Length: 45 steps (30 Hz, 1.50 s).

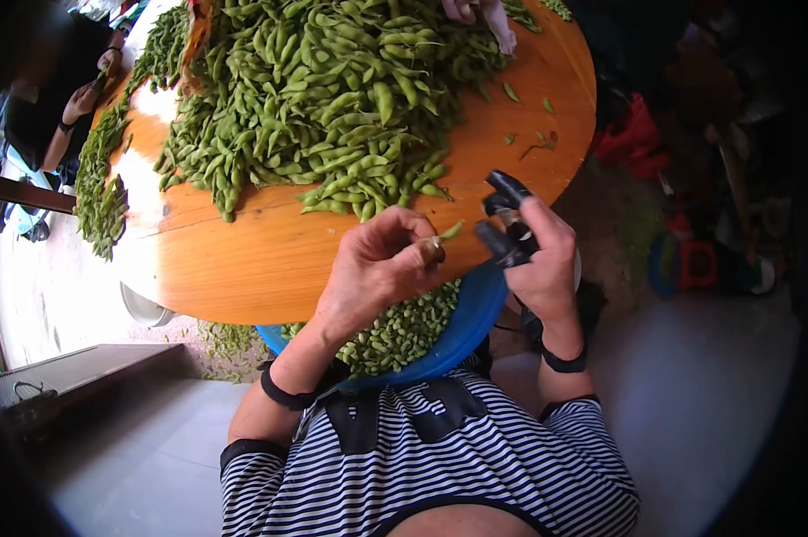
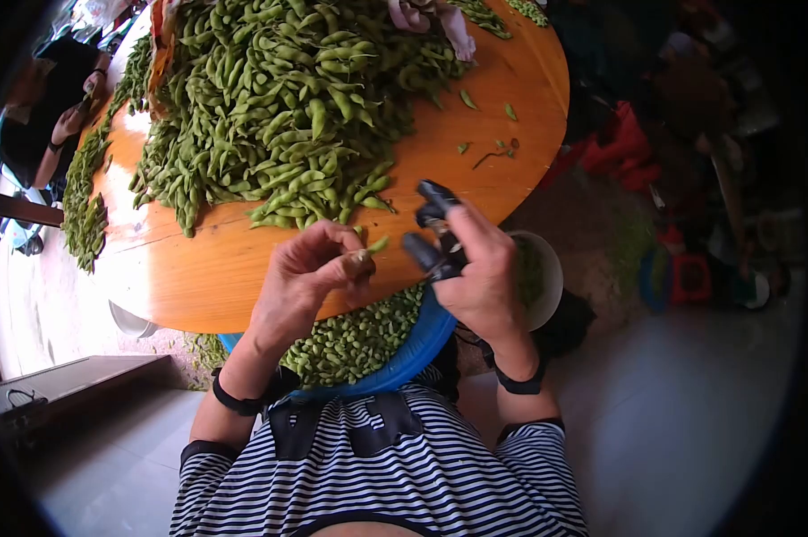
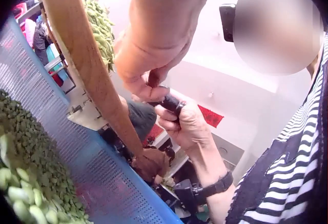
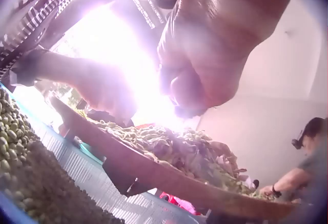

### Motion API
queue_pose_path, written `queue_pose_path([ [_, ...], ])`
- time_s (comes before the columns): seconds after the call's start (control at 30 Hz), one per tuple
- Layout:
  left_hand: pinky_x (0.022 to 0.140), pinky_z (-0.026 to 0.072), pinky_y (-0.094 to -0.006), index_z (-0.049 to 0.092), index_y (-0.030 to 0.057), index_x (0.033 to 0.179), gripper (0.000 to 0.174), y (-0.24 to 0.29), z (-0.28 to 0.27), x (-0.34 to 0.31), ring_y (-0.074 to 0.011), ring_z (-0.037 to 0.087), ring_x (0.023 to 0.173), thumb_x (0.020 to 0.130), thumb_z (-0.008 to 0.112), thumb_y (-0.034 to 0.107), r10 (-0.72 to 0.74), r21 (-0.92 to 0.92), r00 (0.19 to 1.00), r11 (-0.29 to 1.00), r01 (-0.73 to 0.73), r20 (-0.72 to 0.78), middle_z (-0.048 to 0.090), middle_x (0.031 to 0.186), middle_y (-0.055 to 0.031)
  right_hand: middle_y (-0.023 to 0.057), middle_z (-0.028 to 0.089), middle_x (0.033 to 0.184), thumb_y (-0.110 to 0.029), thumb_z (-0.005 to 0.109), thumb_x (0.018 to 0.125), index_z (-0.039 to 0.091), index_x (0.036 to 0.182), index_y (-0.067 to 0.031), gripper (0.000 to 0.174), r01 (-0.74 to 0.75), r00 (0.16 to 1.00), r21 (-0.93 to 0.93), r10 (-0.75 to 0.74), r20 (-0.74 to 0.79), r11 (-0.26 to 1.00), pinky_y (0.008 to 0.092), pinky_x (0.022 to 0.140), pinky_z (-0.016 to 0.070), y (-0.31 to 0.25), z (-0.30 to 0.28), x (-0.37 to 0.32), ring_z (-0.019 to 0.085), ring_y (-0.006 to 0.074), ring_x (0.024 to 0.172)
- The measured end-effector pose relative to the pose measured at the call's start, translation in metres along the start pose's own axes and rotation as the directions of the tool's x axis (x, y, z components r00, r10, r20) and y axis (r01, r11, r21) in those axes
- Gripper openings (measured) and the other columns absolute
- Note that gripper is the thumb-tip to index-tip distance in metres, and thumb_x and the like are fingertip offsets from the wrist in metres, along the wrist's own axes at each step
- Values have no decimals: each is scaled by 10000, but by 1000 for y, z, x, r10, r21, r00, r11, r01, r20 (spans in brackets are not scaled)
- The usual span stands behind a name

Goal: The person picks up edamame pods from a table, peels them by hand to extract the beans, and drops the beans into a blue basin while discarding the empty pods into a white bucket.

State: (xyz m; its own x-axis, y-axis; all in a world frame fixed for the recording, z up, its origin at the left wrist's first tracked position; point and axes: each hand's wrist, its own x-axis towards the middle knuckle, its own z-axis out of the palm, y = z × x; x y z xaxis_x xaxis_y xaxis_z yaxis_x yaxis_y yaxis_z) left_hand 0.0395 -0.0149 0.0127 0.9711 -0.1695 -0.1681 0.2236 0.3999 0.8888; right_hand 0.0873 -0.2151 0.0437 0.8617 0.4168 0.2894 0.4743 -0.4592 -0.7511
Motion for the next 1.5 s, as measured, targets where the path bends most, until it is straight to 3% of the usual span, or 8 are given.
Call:
queue_pose_path([
  [0.07,552,493,-236,612,13,960,96,4,-2,-4,-111,609,639,926,611,102,-23,-215,999,976,16,-29,627,775,-48,35,626,802,73,457,767,578,1235,23,487,-389,918,432,380,111,814,196,519,430,-4,-1,-7,509,58,598],
  [0.2,559,501,-226,626,9,984,116,-1,4,-11,-107,622,657,935,604,111,-136,-104,991,985,137,14,665,820,-63,20,560,715,27,388,756,611,1058,67,378,-349,934,831,227,275,434,182,481,396,6,22,-32,450,35,540],
  [0.67,502,403,-196,634,9,894,107,-5,-11,-23,-61,526,584,911,643,115,-188,58,982,981,187,17,627,734,-20,-4,480,692,7,433,768,611,878,50,214,-366,916,507,205,346,780,185,507,367,-4,19,-24,406,43,514],
  [0.83,453,367,-214,632,35,906,75,-17,-9,-23,-105,553,548,888,659,103,-249,-559,933,748,356,261,639,726,-65,-13,480,632,-4,448,801,606,887,39,185,-586,804,783,267,531,208,185,525,378,-2,21,-28,409,33,509],
  [1.03,506,446,-262,620,5,942,93,-16,7,-22,-157,559,574,877,651,63,164,326,977,939,-112,-137,610,765,-68,93,499,678,56,487,758,593,940,50,211,-253,966,256,228,125,933,258,589,425,-18,31,-30,482,164,572],
  [1.1,542,479,-285,630,-7,937,107,-11,8,-25,-198,603,628,844,665,33,523,763,845,590,-266,-110,599,775,-98,125,508,741,71,519,708,586,956,50,257,-234,971,233,217,97,944,289,613,437,-23,34,-31,496,233,625],
  [1.4,476,379,-209,584,-12,849,199,-12,-3,-30,-32,482,562,926,642,161,-114,2,992,993,114,-55,534,644,5,146,584,775,69,562,652,611,972,31,326,-110,991,108,101,86,988,312,635,476,-39,39,-34,611,307,705],
  [1.5,482,393,-234,564,-17,877,193,-13,-6,-32,-59,489,540,920,645,153,-106,231,992,966,119,-67,534,629,-20,133,584,750,63,571,657,612,967,34,314,-229,966,196,198,163,954,302,630,479,-31,40,-36,607,244,669],
])
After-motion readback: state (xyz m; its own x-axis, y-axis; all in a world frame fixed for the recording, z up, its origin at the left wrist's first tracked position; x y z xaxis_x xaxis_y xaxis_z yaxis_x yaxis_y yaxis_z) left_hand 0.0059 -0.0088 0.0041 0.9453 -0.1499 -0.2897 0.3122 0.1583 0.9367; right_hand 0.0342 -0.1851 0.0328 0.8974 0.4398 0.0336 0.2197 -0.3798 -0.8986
